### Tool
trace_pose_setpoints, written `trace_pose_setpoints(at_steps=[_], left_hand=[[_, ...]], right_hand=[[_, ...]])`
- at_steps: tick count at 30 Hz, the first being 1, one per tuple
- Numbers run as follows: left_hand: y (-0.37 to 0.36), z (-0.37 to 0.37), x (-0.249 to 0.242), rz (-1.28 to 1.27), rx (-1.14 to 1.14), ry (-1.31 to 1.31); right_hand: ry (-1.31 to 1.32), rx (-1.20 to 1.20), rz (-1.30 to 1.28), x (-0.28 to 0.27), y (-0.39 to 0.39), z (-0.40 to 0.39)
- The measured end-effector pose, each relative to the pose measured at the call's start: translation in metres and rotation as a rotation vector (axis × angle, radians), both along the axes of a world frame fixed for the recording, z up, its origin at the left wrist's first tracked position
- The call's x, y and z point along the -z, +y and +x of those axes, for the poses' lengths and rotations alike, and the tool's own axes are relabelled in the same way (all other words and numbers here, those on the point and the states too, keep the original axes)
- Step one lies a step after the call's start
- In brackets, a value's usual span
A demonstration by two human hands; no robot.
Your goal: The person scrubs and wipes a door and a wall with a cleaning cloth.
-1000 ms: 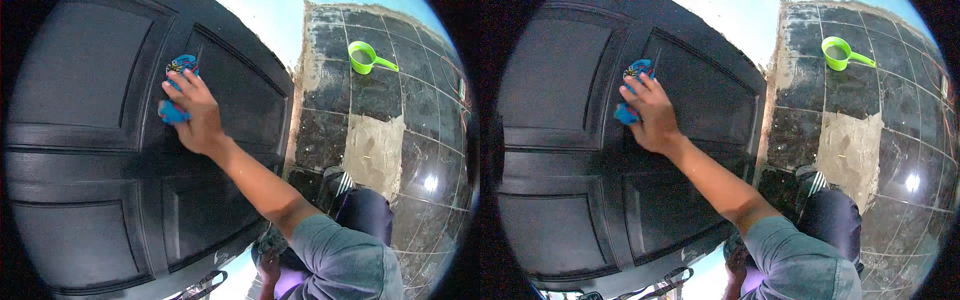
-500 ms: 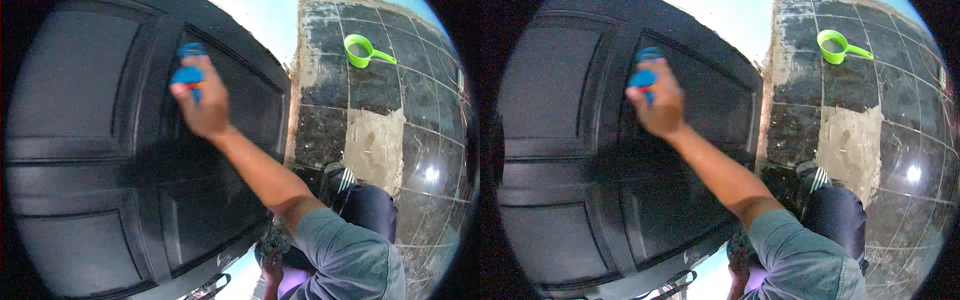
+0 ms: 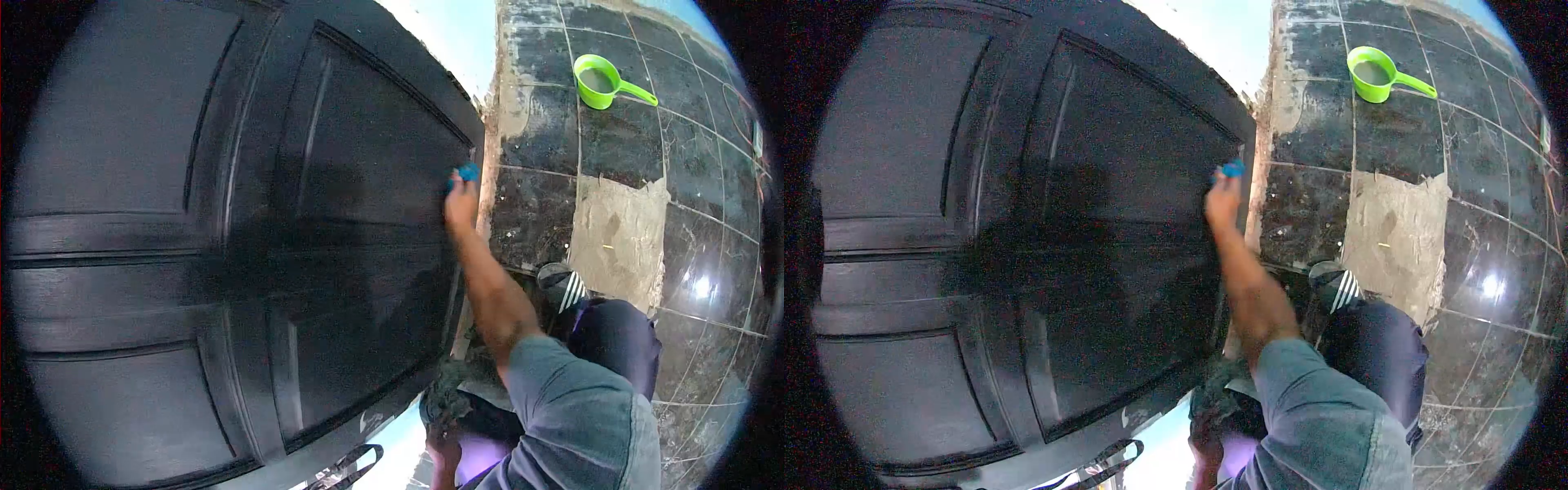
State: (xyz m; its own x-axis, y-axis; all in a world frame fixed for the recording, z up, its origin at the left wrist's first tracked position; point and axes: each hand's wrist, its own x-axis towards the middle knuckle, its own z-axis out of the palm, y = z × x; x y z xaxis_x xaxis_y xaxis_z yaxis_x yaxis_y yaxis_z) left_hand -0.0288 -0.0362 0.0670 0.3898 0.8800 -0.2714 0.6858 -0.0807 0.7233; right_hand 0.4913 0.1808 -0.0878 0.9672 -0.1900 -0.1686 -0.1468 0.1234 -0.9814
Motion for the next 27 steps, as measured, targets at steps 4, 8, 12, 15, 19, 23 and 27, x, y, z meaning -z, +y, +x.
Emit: trace_pose_setpoints(at_steps=[4,8,12,15,19,23,27], left_hand=[[0.002,0.013,-0.013,0.057,0.135,0.126],[0.002,0.036,-0.022,-0.083,0.037,0.181],[0.004,0.04,-0.03,-0.029,0.016,0.082],[-0.008,0.014,-0.029,0.037,0.095,0.172],[-0.018,0.024,-0.043,0.126,0.161,0.201],[-0.025,0.022,-0.042,0.021,0.13,0.201],[-0.016,0.035,-0.044,0.009,0.11,0.247]], right_hand=[[-0.213,-0.231,0.681,-0.258,-0.037,-0.064],[-0.866,-0.433,0.223,-0.27,-0.043,-0.077],[-0.513,-0.171,0.112,-0.135,-0.04,-0.069],[0.217,-0.114,0.281,0.027,-0.017,-0.09],[-0.069,0.043,-0.14,0.011,0.001,-0.091],[-0.375,-0.166,0.325,-0.236,-0.048,-0.09],[-0.791,-0.218,0.258,-0.241,-0.049,-0.08]])
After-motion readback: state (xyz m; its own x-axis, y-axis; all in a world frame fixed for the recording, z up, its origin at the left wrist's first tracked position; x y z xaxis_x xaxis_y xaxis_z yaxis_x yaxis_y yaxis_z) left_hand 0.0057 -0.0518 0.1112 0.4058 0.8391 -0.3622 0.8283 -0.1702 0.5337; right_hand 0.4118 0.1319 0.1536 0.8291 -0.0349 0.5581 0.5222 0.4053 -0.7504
